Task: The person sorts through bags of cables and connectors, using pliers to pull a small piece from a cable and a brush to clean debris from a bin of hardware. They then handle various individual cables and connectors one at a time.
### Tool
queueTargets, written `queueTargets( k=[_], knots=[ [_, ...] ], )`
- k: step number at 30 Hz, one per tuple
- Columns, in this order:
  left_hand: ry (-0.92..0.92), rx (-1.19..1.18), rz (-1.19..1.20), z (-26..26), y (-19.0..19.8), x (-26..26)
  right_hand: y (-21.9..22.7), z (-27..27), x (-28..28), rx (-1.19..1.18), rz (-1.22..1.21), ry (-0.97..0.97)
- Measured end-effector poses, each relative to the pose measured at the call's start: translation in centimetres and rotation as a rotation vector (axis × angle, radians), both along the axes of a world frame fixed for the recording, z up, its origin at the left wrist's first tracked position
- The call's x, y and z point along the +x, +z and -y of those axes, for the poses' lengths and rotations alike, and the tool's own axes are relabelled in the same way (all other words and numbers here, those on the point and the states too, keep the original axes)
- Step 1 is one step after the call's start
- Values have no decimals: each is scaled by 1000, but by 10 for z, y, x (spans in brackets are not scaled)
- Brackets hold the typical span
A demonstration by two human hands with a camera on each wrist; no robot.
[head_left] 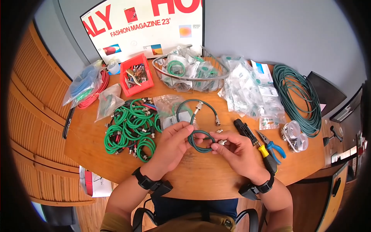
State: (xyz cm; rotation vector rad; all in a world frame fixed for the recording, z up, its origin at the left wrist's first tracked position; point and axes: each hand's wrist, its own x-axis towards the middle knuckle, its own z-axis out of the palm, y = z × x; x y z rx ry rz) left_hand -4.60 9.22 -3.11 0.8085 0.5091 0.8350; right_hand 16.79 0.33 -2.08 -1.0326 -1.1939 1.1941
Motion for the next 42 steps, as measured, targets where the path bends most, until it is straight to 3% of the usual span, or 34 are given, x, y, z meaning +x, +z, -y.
queueTargets(
  k=[2,6,9,12,15,17,23,33,42],
  knots=[
    [74,1,-17,2,4,4,-3,0,3,-43,149,38],
    [181,59,-64,1,2,8,5,-1,4,27,202,72],
    [44,197,-180,-6,3,2,7,-1,4,-29,94,-27],
    [-64,202,-117,-8,4,0,5,-1,5,-34,9,-49],
    [-106,158,-51,-12,-1,-2,5,-3,1,-65,-26,-57],
    [-102,150,-45,-10,2,-1,5,-6,-3,-41,-342,-175],
    [-97,140,-36,-5,4,2,-5,-8,12,-149,-381,-75],
    [63,64,49,-6,2,10,6,-4,-4,-167,-279,-80],
    [66,24,1,-8,5,7,-5,3,-10,40,-45,-77]
  ],
)
